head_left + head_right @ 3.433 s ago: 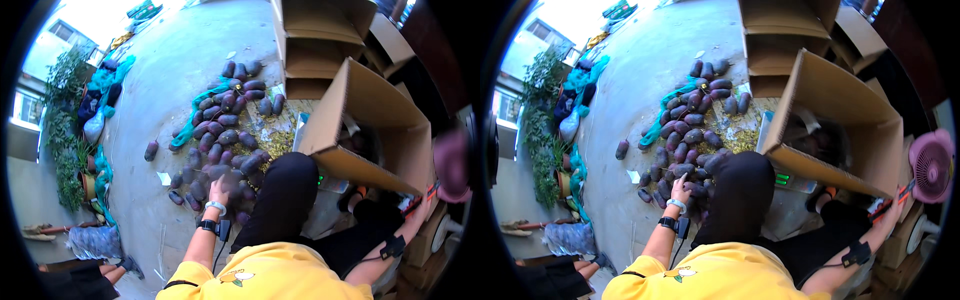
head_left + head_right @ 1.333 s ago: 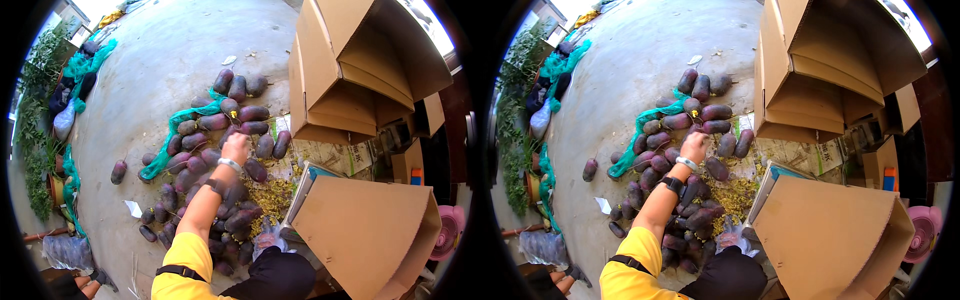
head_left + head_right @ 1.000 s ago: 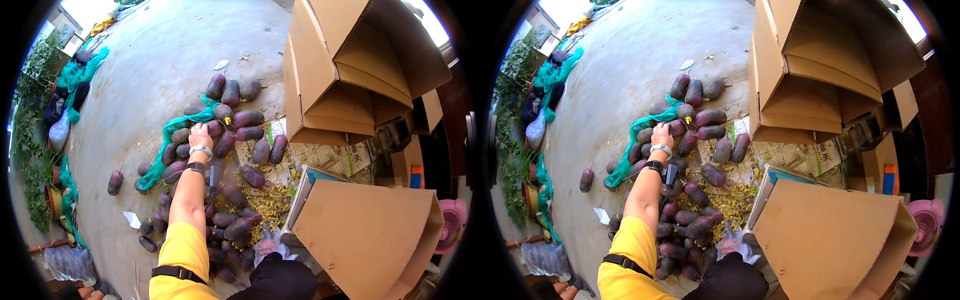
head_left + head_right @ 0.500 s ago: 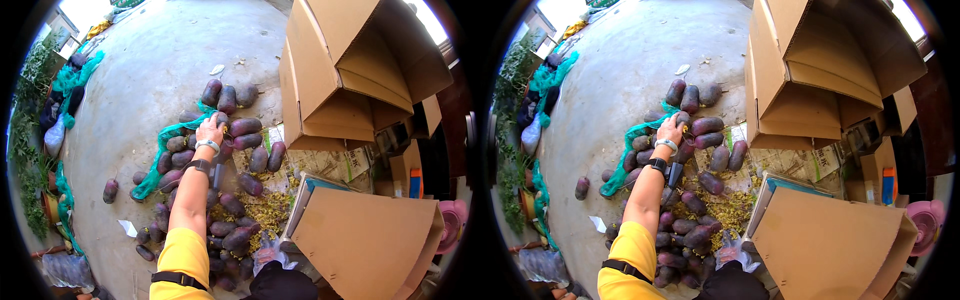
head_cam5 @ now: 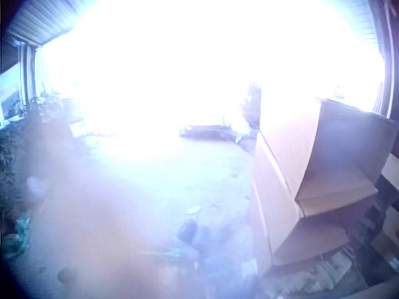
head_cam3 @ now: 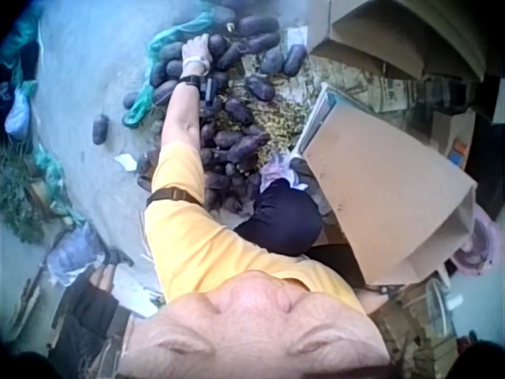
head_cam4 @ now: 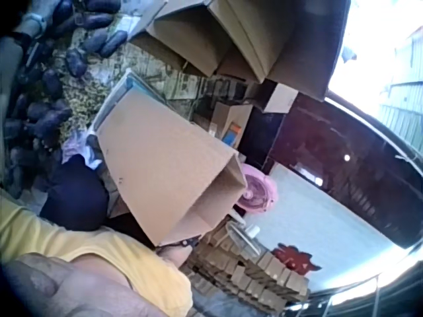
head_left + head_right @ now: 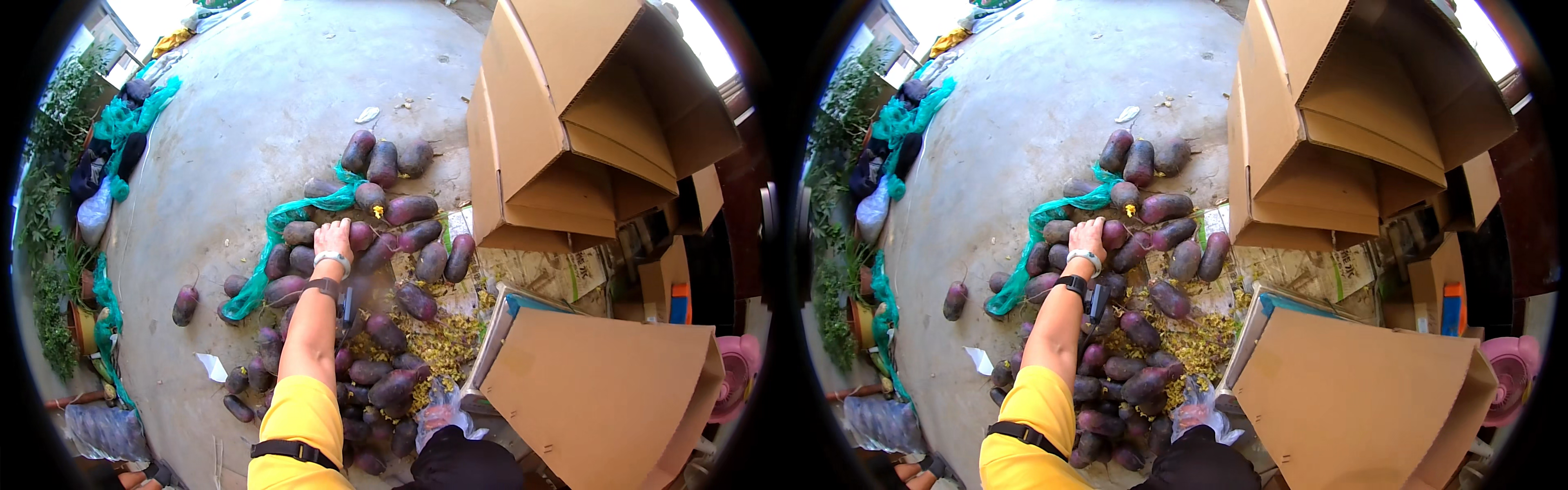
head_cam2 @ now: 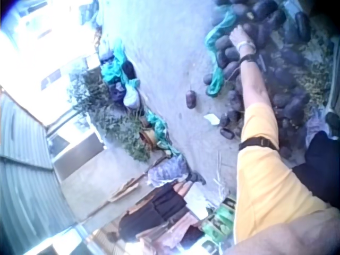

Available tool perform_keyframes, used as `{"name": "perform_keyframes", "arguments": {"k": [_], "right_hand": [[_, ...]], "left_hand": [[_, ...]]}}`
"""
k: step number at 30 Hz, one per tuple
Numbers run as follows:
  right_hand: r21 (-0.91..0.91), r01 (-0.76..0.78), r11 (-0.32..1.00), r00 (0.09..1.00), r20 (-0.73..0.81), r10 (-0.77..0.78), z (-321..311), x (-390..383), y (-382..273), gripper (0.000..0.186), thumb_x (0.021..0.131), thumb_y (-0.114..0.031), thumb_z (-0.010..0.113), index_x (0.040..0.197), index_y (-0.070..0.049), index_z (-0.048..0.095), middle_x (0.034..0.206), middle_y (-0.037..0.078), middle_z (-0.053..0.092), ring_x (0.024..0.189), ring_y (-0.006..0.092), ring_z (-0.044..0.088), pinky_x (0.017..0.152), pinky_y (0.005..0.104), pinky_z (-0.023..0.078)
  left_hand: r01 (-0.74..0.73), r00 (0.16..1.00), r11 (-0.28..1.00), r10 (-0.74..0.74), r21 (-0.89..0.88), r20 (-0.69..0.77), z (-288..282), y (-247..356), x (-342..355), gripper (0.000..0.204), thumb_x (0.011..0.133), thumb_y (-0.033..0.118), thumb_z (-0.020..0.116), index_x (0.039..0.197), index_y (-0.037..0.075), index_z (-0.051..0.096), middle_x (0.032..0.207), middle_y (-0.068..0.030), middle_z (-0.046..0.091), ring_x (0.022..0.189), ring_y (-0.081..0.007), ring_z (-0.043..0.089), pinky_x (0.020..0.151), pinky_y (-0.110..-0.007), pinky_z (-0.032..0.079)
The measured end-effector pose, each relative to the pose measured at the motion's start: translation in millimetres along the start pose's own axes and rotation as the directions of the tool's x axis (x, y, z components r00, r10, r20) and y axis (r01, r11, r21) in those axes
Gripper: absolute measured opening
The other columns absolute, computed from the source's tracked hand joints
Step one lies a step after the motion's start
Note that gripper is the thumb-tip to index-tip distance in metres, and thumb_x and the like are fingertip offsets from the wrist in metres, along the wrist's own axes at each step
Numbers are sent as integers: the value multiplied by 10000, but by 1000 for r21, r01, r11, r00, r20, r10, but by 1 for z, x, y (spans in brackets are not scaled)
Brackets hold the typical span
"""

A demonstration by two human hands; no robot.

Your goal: The person trims the stems of passion fruits using shears, places the fruits into a plastic bag inside a cardboard box on a scale, ties the bag, and seals the box using a tape dispenser.

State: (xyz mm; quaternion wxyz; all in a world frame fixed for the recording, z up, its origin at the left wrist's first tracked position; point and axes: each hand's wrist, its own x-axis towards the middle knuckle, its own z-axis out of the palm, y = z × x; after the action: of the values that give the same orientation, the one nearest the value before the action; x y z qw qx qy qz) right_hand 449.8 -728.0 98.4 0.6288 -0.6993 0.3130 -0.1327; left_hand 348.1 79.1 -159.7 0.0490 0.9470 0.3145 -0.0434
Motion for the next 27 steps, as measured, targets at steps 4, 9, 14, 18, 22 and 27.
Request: {"name": "perform_keyframes", "arguments": {"k": [4, 9, 14, 18, 22, 27], "right_hand": [[14, -4, 1000, 1000, 0, 4, -18, -4, 2, 387, 917, -358, 549, 1138, -41, 542, 936, 57, 621, 740, 158, 587, 596, 279, 473], [28, -11, 1000, 999, 44, 10, -39, -11, -1, 403, 919, -360, 549, 1158, -36, 542, 957, 60, 628, 759, 160, 596, 610, 279, 481], [23, -15, 1000, 990, 140, 11, -81, -9, 3, 419, 920, -362, 548, 1178, -32, 542, 977, 64, 635, 778, 161, 605, 624, 279, 489], [9, 56, 998, 941, 333, -56, -145, 4, 1, 433, 922, -363, 548, 1194, -28, 542, 994, 67, 641, 793, 163, 612, 636, 279, 496], [166, 86, 982, 990, 99, -103, -105, -30, -20, 458, 947, -387, 518, 1221, -20, 538, 1096, 65, 611, 924, 160, 573, 792, 290, 440], [282, 420, 863, 895, 32, -446, -36, -194, -98, 409, 961, -346, 512, 1217, -32, 463, 885, 31, 536, 484, 65, 401, 406, 197, 336]], "left_hand": [[85, 996, 954, -76, -289, 43, -30, 10, -26, 696, 647, 63, 722, 1284, 132, 449, 1157, -94, 577, 1083, -290, 548, 913, -421, 441], [120, 985, -247, -90, -961, 147, -42, -4, -109, 934, 664, 12, 746, 1433, 101, 224, 1290, -111, 473, 1161, -250, 502, 960, -390, 450], [266, 932, -610, -35, -746, 361, -82, 11, -241, 707, 732, 42, 692, 1343, 129, 348, 1243, -82, 507, 1147, -278, 515, 916, -485, 478], [297, 896, -812, 56, -502, 440, -79, 26, -334, 590, 817, 191, 689, 1319, 192, 379, 1222, -61, 535, 1141, -307, 531, 892, -554, 473], [334, 837, -732, -58, -594, 543, -91, 23, -399, 599, 826, 265, 699, 1312, 223, 351, 1264, -61, 489, 1147, -321, 509, 841, -595, 469], [247, 763, -773, -217, -585, 609, -101, 15, -437, 625, 796, 268, 729, 1301, 239, 362, 1266, -60, 480, 1148, -320, 493, 863, -599, 432]]}}
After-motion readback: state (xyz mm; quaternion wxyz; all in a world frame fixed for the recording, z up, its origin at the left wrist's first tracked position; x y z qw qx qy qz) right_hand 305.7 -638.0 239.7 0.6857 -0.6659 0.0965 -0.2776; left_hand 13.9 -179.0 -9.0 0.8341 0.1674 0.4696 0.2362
